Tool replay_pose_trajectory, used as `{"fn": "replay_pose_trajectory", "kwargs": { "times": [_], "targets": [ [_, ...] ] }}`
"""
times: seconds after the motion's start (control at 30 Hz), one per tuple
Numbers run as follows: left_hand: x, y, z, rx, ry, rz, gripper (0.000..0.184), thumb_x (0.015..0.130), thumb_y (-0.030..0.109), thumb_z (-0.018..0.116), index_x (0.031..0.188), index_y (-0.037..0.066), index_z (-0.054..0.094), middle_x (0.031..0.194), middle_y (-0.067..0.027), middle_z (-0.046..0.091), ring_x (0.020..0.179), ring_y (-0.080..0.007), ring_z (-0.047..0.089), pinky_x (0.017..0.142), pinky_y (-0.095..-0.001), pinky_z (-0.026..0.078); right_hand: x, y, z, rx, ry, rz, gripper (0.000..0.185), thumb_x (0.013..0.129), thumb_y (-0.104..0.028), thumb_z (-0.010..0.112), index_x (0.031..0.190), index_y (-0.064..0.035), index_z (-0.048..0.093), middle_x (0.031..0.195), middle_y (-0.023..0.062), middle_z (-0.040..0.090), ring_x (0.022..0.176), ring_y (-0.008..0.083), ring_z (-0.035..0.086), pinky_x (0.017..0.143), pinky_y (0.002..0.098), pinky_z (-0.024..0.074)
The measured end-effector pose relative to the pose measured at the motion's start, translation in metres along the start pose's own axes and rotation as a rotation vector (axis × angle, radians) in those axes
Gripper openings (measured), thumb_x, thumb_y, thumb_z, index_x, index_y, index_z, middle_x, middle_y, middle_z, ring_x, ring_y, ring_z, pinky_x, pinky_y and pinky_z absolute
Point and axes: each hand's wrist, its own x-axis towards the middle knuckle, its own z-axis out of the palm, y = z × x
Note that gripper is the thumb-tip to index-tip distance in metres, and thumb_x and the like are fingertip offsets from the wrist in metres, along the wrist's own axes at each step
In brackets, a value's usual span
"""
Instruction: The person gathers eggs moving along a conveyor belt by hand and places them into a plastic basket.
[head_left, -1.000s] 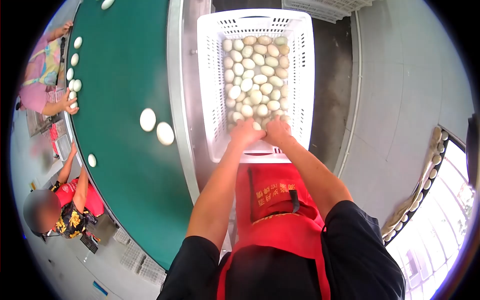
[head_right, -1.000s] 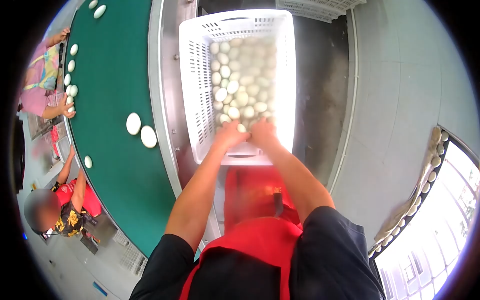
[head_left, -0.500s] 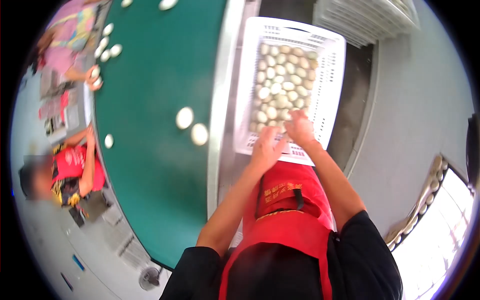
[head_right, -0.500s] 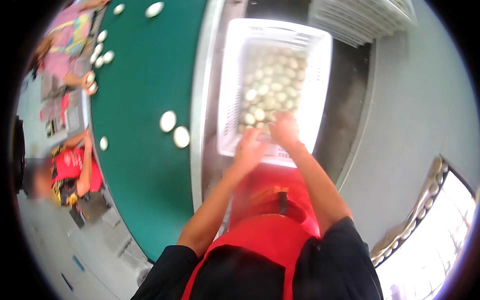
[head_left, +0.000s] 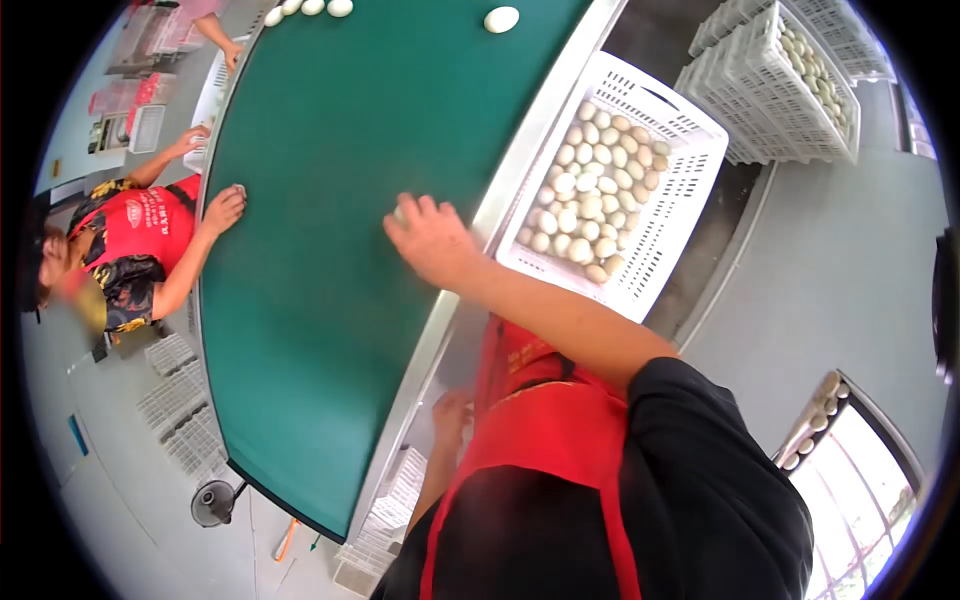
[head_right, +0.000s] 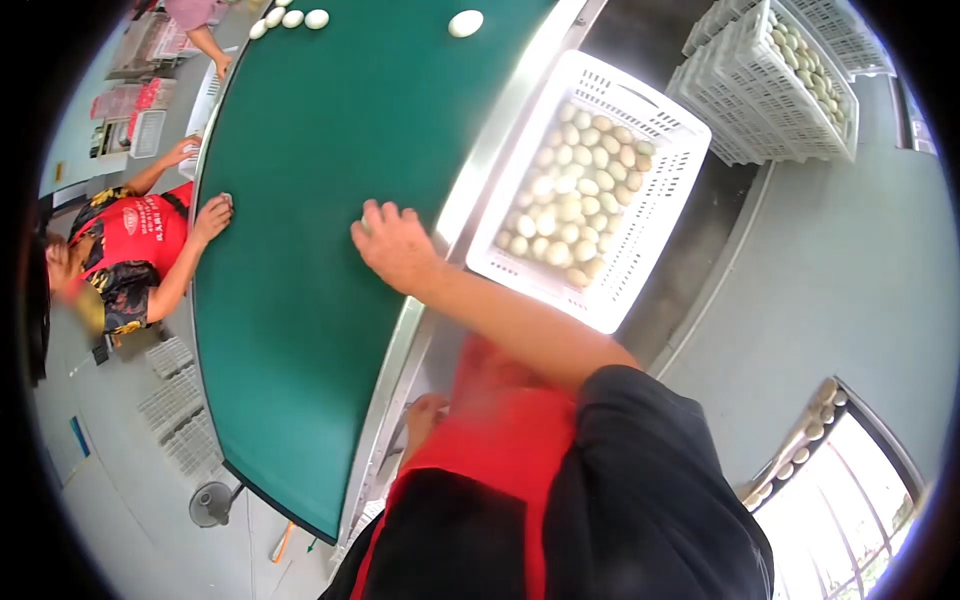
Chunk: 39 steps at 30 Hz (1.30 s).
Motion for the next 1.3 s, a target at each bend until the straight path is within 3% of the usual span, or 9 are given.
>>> {"fn": "replay_pose_trajectory", "kwargs": {
  "times": [0.17,0.33,0.43,0.5,0.7,0.8,0.97,1.17,1.3],
  "targets": [
    [-0.053,-0.137,-0.057,-1.297,0.431,-0.424,0.069,0.104,0.057,0.053,0.146,0.003,0.052,0.109,-0.0119,0.07,0.078,-0.022,0.068,0.063,-0.0343,0.054,0.002,-0.024,0.019,0.224,-0.123,-0.005,0.04,0.082,-0.012,0.072,0.121,-0.0052,0.07,0.135,0.0261,0.057,0.093,0.0345,0.069,0.076,0.0454,0.0576],
    [-0.063,-0.105,-0.083,-1.612,0.99,-0.415,0.103,0.094,0.085,0.043,0.161,0.007,0.032,0.127,-0.0175,0.064,0.097,-0.0298,0.067,0.075,-0.0429,0.053,0.0,0.014,-0.058,1.002,-0.252,-0.047,0.041,0.082,-0.014,0.074,0.123,-0.0064,0.073,0.12,0.0169,0.071,0.1,0.0311,0.072,0.089,0.042,0.0581],
    [-0.025,-0.079,-0.111,-1.721,1.179,-0.377,0.086,0.094,0.079,0.051,0.146,0.01,0.049,0.128,-0.011,0.064,0.097,-0.029,0.064,0.078,-0.0452,0.051,-0.026,0.082,-0.129,1.344,-0.693,0.117,0.047,0.086,-0.024,0.078,0.13,-0.0056,0.073,0.121,0.01,0.073,0.11,0.0196,0.069,0.094,0.0322,0.0555],
    [-0.004,-0.041,-0.126,-1.481,1.133,-0.507,0.046,0.099,0.045,0.054,0.131,0.014,0.065,0.137,-0.0041,0.066,0.102,-0.0314,0.067,0.08,-0.0479,0.055,-0.058,0.126,-0.152,1.292,-0.691,0.247,0.04,0.089,-0.009,0.075,0.128,-0.0007,0.072,0.125,0.0085,0.072,0.118,0.0174,0.066,0.105,0.0306,0.0504],
    [0.034,-0.032,-0.131,-1.125,1.421,-0.913,0.042,0.098,0.036,0.058,0.131,0.015,0.073,0.131,-0.0047,0.074,0.112,-0.0264,0.072,0.092,-0.0442,0.059,-0.167,0.186,-0.051,0.921,-0.711,0.853,0.05,0.086,-0.029,0.077,0.125,0.0009,0.074,0.107,0.0114,0.075,0.097,0.02,0.068,0.085,0.0333,0.0548],
    [0.032,-0.026,-0.136,-0.924,1.455,-1.012,0.038,0.097,0.03,0.061,0.129,0.014,0.075,0.132,-0.0054,0.074,0.117,-0.0245,0.072,0.096,-0.0416,0.059,-0.229,0.203,0.057,0.699,-0.739,0.579,0.047,0.082,-0.032,0.079,0.116,0.0014,0.076,0.104,0.0128,0.075,0.095,0.0213,0.068,0.085,0.0362,0.0551],
    [0.024,-0.008,-0.122,-0.698,1.415,-0.936,0.046,0.101,0.025,0.049,0.137,0.001,0.065,0.143,-0.0137,0.066,0.124,-0.0302,0.069,0.103,-0.0422,0.059,-0.248,0.18,0.119,0.554,-0.625,0.764,0.045,0.08,-0.035,0.081,0.11,-0.0011,0.078,0.099,0.0151,0.076,0.094,0.0257,0.071,0.085,0.0397,0.0559],
    [0.023,0.028,-0.114,-1.147,1.579,-0.795,0.05,0.102,0.025,0.044,0.14,-0.001,0.062,0.147,-0.0149,0.063,0.125,-0.0317,0.068,0.104,-0.0426,0.059,-0.214,0.156,0.097,0.166,-0.737,0.767,0.052,0.082,-0.05,0.077,0.106,-0.0046,0.079,0.102,0.0151,0.077,0.095,0.0304,0.074,0.084,0.0432,0.0579],
    [0.031,0.007,-0.118,-0.825,1.429,-0.933,0.051,0.102,0.028,0.041,0.139,0.0,0.063,0.147,-0.0142,0.063,0.129,-0.0335,0.065,0.106,-0.044,0.057,-0.179,0.155,0.065,0.057,-0.808,0.739,0.057,0.084,-0.059,0.072,0.105,-0.0058,0.08,0.1,0.0133,0.077,0.092,0.0276,0.074,0.08,0.0427,0.0581]
  ]
}}
